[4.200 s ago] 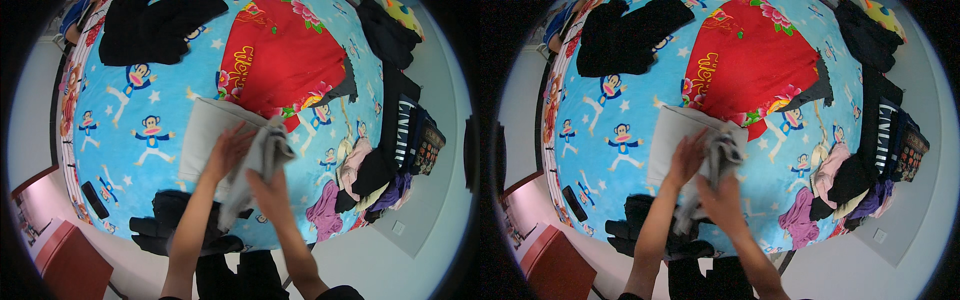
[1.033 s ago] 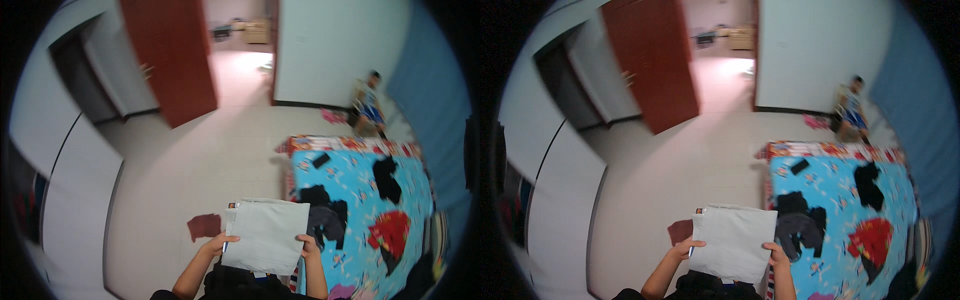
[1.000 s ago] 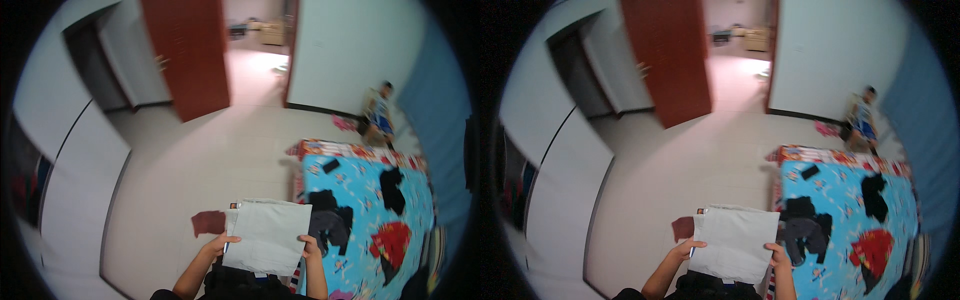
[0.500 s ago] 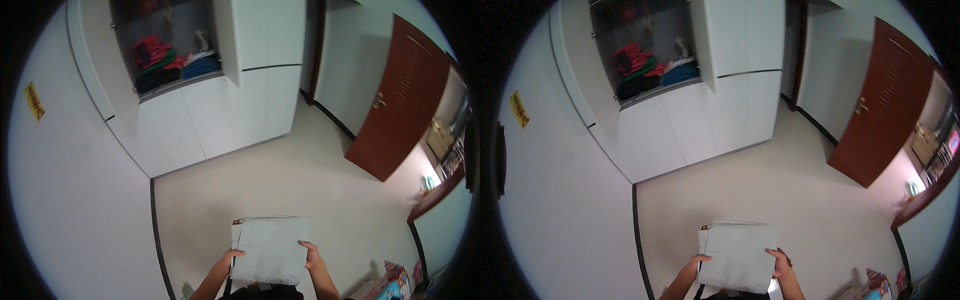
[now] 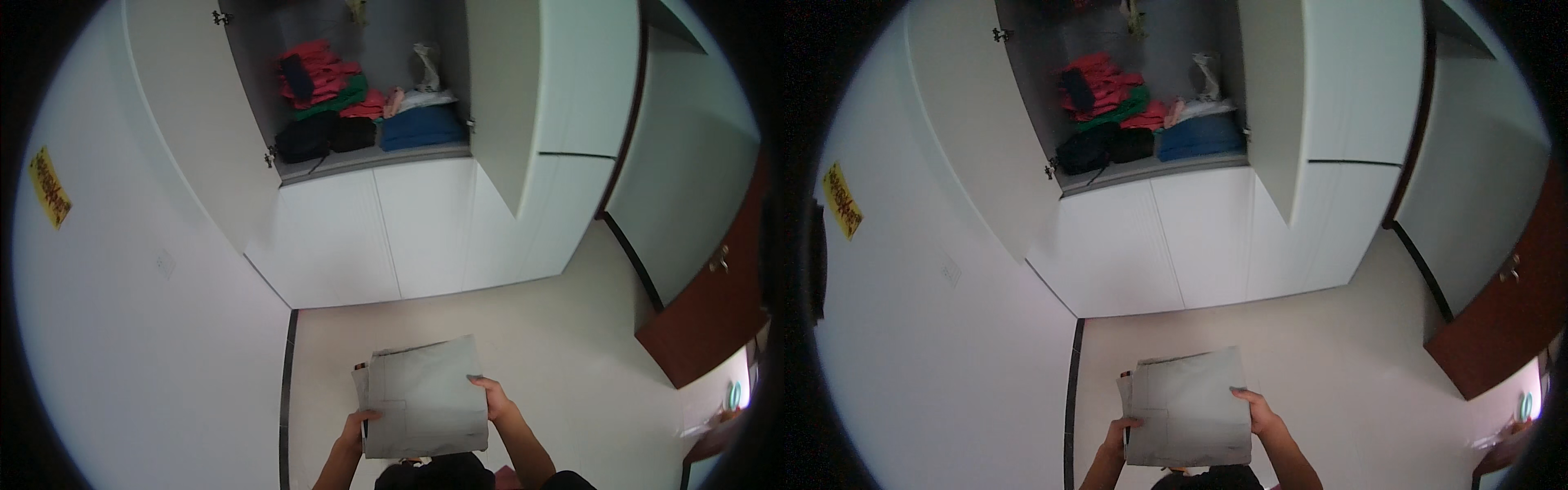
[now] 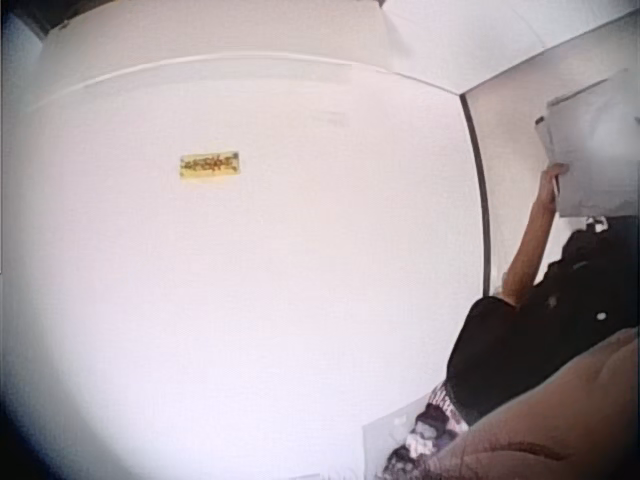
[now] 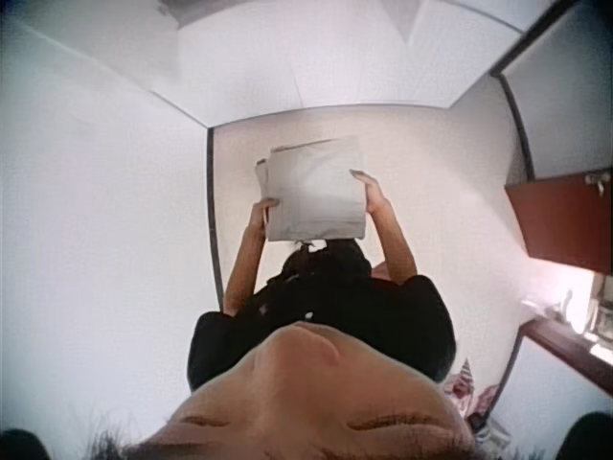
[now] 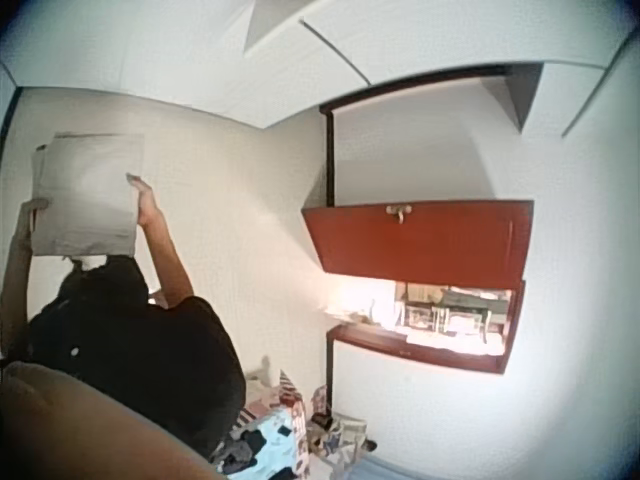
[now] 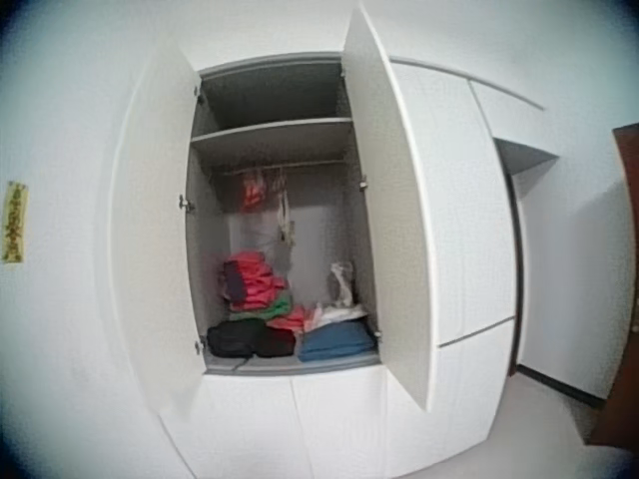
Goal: The person folds a blue sweater, a pair of dark pants, and a pair of light-colored pants by hand on a bed and places each item into a closet.
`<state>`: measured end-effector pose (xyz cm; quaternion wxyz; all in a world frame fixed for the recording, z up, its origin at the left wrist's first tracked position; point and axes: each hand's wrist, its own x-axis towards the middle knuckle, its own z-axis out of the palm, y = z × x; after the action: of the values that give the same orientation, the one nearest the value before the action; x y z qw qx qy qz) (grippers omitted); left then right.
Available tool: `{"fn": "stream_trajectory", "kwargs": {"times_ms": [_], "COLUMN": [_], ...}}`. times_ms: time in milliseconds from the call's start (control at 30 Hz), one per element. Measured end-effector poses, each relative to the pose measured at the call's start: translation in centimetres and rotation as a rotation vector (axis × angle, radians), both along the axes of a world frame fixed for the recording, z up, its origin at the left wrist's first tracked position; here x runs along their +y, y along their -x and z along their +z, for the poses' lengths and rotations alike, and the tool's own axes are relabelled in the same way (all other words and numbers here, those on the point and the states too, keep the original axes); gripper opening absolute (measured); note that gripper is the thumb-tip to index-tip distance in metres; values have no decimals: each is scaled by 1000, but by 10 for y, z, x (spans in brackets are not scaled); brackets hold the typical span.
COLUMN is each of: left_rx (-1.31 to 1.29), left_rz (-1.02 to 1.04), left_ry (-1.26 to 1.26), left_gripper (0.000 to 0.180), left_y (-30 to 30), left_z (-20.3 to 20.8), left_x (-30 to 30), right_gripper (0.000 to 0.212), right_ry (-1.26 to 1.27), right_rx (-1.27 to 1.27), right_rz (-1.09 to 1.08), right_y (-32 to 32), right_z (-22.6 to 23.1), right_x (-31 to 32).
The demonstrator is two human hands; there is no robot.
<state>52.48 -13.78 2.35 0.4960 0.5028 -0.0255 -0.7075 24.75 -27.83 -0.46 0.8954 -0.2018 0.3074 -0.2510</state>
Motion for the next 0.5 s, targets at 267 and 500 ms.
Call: {"fn": "stream_trajectory", "kwargs": {"times_ms": [267, 500], "left_rx": [13, -325], "left_rz": [174, 134], "left_ry": [227, 438], "left_gripper": [62, 59], "left_y": [-117, -321], "left_z": [15, 127], "left_x": [-193, -452], "right_gripper": [49, 48], "right_ry": [116, 249], "right_rx": [37, -84], "right_rz": [97, 81], "right_y": [-128, -333], "right_z": [33, 110], "right_x": [-236, -480]}}
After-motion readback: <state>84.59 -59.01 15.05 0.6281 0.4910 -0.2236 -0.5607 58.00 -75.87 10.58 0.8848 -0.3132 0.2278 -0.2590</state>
